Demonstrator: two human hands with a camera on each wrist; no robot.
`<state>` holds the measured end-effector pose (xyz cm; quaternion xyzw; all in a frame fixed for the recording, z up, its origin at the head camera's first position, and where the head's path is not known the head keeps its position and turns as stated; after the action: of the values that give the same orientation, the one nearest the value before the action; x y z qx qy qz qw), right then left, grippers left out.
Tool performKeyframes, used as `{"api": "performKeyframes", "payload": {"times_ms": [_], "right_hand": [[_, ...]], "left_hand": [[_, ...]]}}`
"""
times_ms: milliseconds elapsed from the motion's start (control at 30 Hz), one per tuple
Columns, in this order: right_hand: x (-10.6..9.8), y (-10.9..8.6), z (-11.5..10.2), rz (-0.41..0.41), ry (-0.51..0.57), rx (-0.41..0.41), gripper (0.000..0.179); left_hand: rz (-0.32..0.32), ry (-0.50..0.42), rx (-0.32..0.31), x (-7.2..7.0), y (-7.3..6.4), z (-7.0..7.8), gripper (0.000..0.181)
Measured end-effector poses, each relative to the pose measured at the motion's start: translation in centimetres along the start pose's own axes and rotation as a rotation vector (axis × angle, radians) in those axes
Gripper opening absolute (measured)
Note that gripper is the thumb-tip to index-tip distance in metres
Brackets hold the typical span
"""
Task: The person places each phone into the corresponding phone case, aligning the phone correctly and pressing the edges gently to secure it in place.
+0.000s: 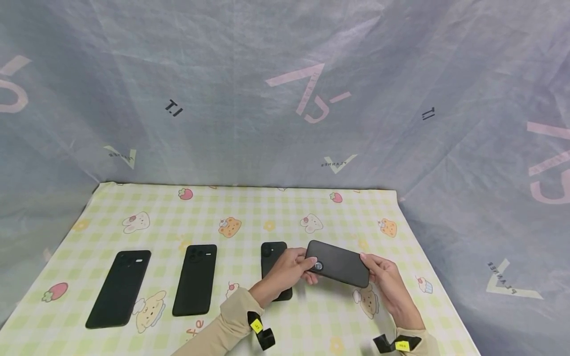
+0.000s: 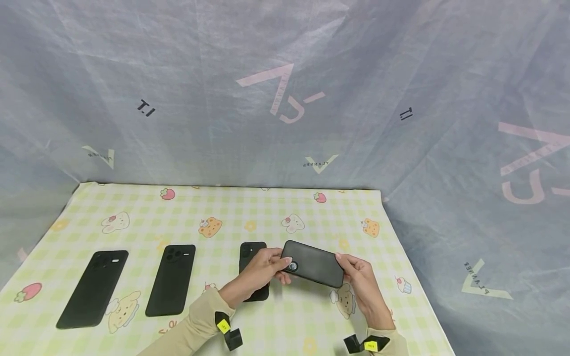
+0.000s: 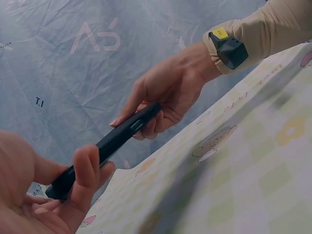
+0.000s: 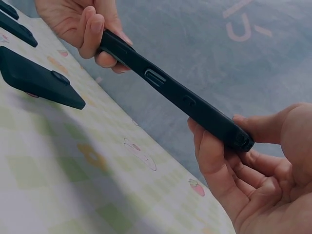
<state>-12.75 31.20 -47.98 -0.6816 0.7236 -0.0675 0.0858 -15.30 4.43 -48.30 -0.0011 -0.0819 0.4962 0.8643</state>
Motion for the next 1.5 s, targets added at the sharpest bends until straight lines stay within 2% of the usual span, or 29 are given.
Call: {"api": "performKeyframes", "payload": {"times_ms": [233, 733, 1000, 1233, 1500], "right_hand": [[-0.21, 0.11, 0.16, -0.027, 0.015, 0.005, 0.024], [-0.29, 0.31, 0.20, -0.054, 0.037, -0.003, 0.025], [-0.34, 0.39, 0.13, -0.071, 0.053, -0.013, 0.024], [-0.33, 0.33, 0.10, -0.089, 0.058, -0.016, 0.024], [-0.18, 0.18, 0.17, -0.107, 0.085, 0.000, 0.026]], "left_hand": [[0.009, 0.005, 0.030, -0.01, -0.03, 0.23, 0.022], [0.028, 0.016, 0.018, -0.15, -0.05, 0.16, 0.022], [0.028, 0.009, 0.027, -0.20, -0.09, 0.33, 0.029], [0.032, 0.003, 0.043, -0.22, 0.08, 0.33, 0.023], [0.023, 0.002, 0.073, -0.29, 0.07, 0.49, 0.025]]}}
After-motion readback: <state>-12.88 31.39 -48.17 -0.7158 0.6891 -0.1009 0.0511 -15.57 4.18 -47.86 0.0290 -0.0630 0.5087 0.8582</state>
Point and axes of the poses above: each hand's wrist, its own y-axis towards the middle knuckle, its own x-axis out of the palm, z = x × y, the point moved 3 cm from there along y, towards the middle knuckle
